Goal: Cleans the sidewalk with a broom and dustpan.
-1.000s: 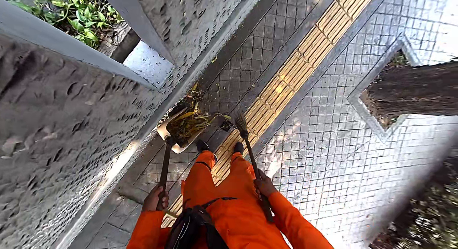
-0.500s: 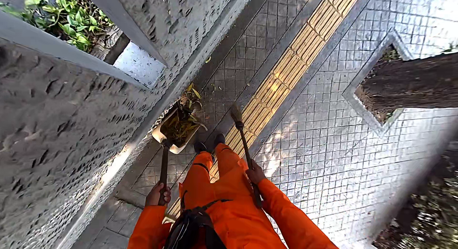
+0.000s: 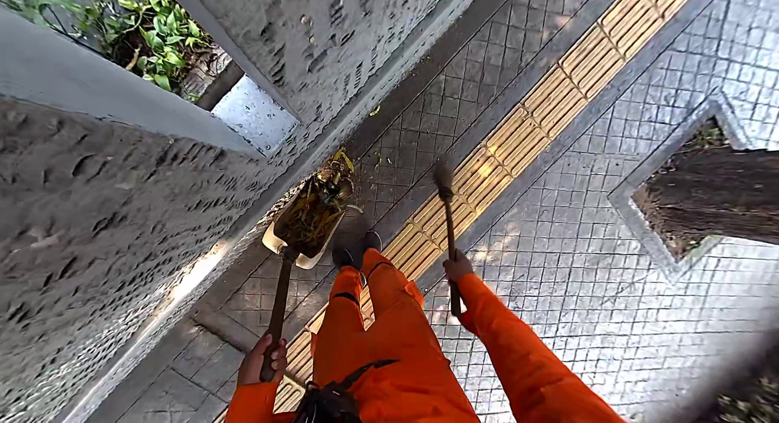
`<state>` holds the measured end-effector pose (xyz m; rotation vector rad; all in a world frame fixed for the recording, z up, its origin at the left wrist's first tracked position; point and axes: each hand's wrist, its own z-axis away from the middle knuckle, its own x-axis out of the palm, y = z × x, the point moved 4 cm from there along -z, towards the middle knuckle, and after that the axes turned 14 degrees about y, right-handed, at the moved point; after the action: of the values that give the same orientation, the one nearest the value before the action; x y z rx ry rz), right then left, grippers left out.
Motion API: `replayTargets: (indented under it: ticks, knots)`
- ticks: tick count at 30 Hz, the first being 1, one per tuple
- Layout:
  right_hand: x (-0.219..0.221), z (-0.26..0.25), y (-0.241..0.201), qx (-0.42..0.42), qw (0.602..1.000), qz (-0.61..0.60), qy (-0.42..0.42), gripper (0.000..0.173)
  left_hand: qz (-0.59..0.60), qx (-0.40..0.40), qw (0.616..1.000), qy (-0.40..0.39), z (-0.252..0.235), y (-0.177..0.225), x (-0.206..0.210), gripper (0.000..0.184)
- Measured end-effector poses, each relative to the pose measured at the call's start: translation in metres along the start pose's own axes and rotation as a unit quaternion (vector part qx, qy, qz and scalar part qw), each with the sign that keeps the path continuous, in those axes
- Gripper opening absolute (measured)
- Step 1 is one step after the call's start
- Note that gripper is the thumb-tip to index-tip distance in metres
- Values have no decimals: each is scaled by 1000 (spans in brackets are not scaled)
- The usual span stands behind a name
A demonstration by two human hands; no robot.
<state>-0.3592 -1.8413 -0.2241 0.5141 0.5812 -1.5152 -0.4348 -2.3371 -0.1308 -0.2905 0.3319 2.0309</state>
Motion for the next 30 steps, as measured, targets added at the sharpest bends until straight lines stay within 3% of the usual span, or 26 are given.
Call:
replayTargets:
  ticks: [2,4,9,13,17,21,25,27,30]
  knots:
    - [-4,-38,-37,-7,999,48,10,51,21,-17,999,18,2,1,7,27]
    - [16,-43,-70,-52,992,115,-28,53,33,-29,997,58,-1,11,24,24]
    - [95,52,-76,-166,923,310,-158,80,33,-33,993,108,3,20,55,19]
    - [85,88,-63,-238,910,255,-225,81,49,-42,994,92,-1,33,45,21]
    - [32,94,-40,-205,943,218,-147,80,80,-75,992,55,-14,30,4,27]
    - [9,29,-105,-182,960,209,-37,72,88,-67,993,28,-14,10,-35,28]
    - [32,-69,-199,-207,964,163,33,56,125,-88,988,34,-29,19,-37,30]
    - [46,-75,-235,-216,959,181,28,56,116,-88,988,53,-39,33,-24,29]
    - [92,-31,-203,-228,939,255,-15,69,98,-83,989,73,-38,43,-18,26]
